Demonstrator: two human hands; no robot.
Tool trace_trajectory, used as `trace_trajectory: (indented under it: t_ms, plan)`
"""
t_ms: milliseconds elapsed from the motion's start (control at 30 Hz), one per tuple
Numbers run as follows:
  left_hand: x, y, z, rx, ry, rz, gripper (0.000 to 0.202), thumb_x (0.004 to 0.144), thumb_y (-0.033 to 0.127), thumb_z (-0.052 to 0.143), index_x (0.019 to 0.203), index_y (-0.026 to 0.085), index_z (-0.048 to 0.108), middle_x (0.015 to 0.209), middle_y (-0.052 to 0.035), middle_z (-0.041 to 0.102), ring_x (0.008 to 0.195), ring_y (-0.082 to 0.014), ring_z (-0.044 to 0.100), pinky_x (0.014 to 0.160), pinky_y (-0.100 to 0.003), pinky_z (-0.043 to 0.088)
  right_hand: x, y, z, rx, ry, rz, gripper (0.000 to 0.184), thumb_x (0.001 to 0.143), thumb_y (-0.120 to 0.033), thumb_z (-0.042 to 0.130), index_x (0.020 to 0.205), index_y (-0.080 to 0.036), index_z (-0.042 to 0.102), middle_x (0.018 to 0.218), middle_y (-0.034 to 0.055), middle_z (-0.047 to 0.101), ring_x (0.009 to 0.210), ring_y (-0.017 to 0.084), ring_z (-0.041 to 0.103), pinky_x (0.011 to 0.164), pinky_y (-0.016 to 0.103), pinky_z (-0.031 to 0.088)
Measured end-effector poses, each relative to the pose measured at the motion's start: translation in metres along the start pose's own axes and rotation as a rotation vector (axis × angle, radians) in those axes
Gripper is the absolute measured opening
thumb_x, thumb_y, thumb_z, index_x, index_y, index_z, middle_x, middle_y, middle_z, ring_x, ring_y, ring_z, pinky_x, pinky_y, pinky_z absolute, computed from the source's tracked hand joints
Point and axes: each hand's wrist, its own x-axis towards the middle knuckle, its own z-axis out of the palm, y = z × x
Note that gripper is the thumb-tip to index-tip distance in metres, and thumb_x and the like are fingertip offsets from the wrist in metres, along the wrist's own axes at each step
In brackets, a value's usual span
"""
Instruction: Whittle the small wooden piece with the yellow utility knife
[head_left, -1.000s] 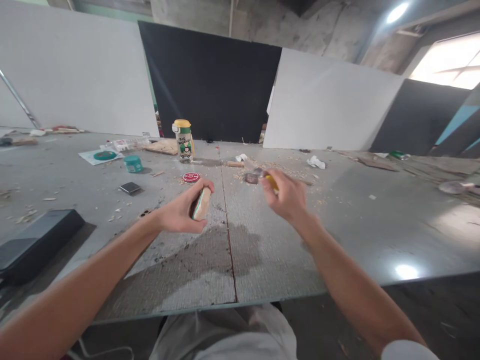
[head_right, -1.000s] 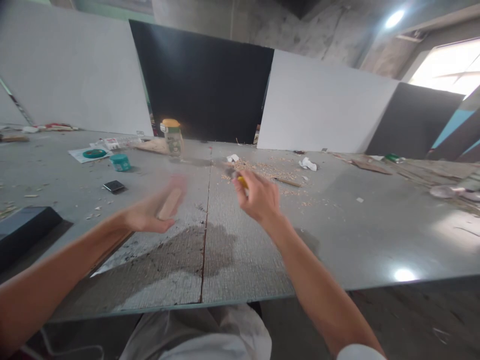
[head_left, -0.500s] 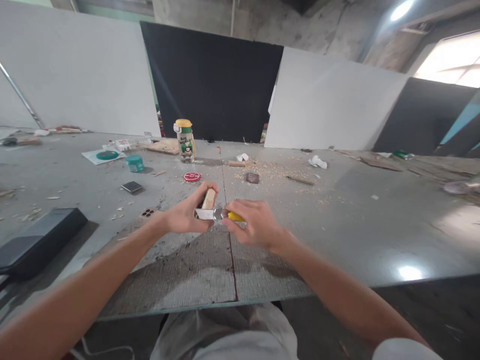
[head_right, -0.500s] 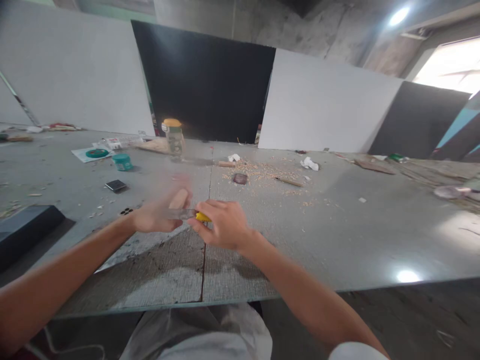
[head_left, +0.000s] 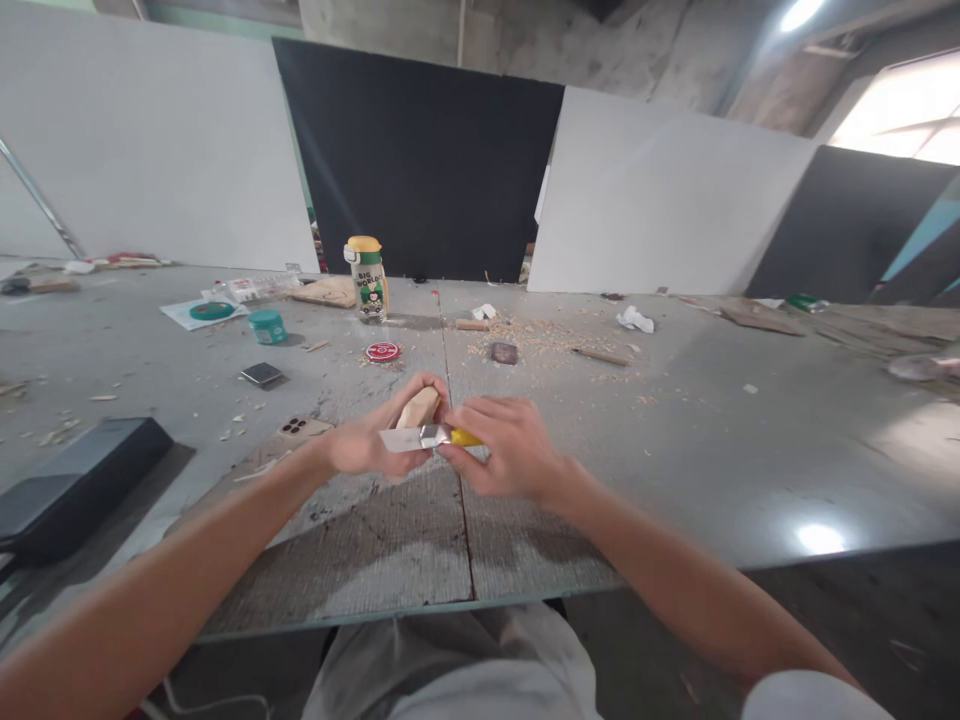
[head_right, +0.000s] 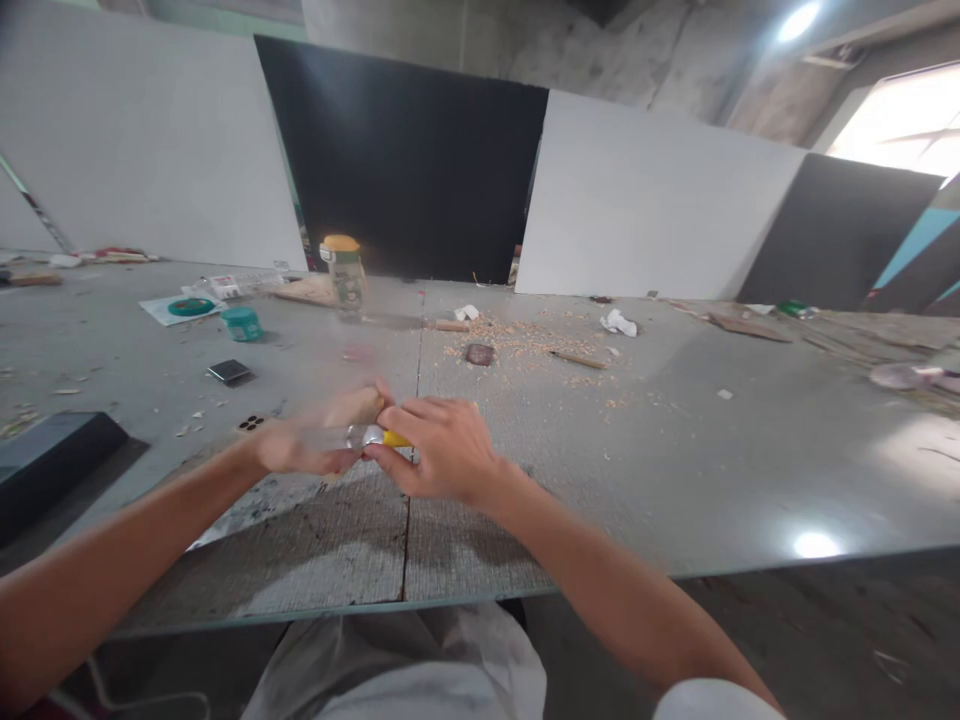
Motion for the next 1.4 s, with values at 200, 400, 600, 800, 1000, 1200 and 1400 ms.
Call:
trace_trajectory:
  t_ms: [200, 400, 600, 800, 1000, 1200, 1400]
  plan:
    - [0.000, 0.005, 0.002, -0.202, -0.066, -0.044, 0.053, 0.073, 0.032, 0.073, 0.111, 0.026, 0.036, 0.088, 0.0000, 0.045, 0.067, -0.0107, 0.044, 0.055, -0.023, 0.040, 0.005, 0.013, -0.001, -0.034, 0.072, 0.021, 0.031, 0.095, -0.046, 0.045, 0.092, -0.021, 0.062, 0.077, 0.0020, 0.066, 0.066, 0.014, 0.056, 0.060, 0.029, 0.033]
    - [-0.002, 0.000, -0.003, -0.381, -0.041, -0.080, 0.058, 0.066, 0.030, 0.077, 0.113, 0.025, 0.044, 0.102, -0.0053, 0.043, 0.086, -0.0173, 0.045, 0.067, -0.029, 0.046, 0.004, 0.061, -0.011, -0.021, 0.246, 0.410, 0.025, 0.095, -0.042, 0.043, 0.093, -0.021, 0.058, 0.080, 0.0029, 0.066, 0.066, 0.015, 0.056, 0.061, 0.029, 0.036]
    - [0.002, -0.012, -0.010, -0.468, 0.117, -0.113, 0.073, 0.069, 0.028, 0.068, 0.137, 0.025, 0.041, 0.121, -0.0124, 0.048, 0.104, -0.0280, 0.052, 0.072, -0.035, 0.053, 0.017, 0.039, -0.022, 0.192, 0.136, 0.395, 0.028, 0.098, -0.045, 0.038, 0.092, -0.021, 0.051, 0.066, -0.0011, 0.056, 0.055, 0.012, 0.048, 0.055, 0.028, 0.031]
    - [0.002, -0.013, -0.012, -0.371, 0.231, -0.143, 0.058, 0.073, 0.030, 0.070, 0.127, 0.024, 0.051, 0.121, -0.0125, 0.055, 0.099, -0.0236, 0.057, 0.077, -0.037, 0.055, 0.030, 0.007, -0.009, 0.264, -0.070, 0.344, 0.030, 0.098, -0.045, 0.037, 0.095, -0.021, 0.055, 0.072, -0.0004, 0.062, 0.063, 0.013, 0.053, 0.058, 0.027, 0.032]
    - [-0.001, -0.017, -0.016, -0.239, 0.203, -0.139, 0.070, 0.071, 0.024, 0.072, 0.134, 0.024, 0.043, 0.108, -0.0087, 0.060, 0.081, -0.0164, 0.058, 0.074, -0.031, 0.052, 0.016, 0.009, 0.014, 0.232, -0.105, 0.239, 0.027, 0.097, -0.041, 0.040, 0.101, -0.021, 0.058, 0.078, 0.0003, 0.064, 0.067, 0.014, 0.053, 0.064, 0.027, 0.033]
    - [-0.001, -0.022, -0.013, -0.101, 0.210, -0.174, 0.071, 0.068, 0.016, 0.067, 0.132, 0.025, 0.039, 0.099, -0.0015, 0.056, 0.076, -0.0131, 0.054, 0.065, -0.025, 0.046, 0.010, 0.003, 0.013, 0.168, -0.143, 0.187, 0.026, 0.096, -0.042, 0.043, 0.098, -0.021, 0.058, 0.087, 0.0023, 0.067, 0.071, 0.015, 0.057, 0.066, 0.028, 0.034]
    - [0.002, -0.025, -0.008, -0.033, 0.180, -0.162, 0.066, 0.064, 0.014, 0.060, 0.127, 0.023, 0.039, 0.095, -0.0006, 0.054, 0.074, -0.0125, 0.051, 0.063, -0.025, 0.043, 0.008, 0.000, 0.016, 0.124, -0.164, 0.181, 0.027, 0.095, -0.044, 0.044, 0.096, -0.020, 0.057, 0.088, 0.0043, 0.069, 0.073, 0.017, 0.059, 0.065, 0.028, 0.033]
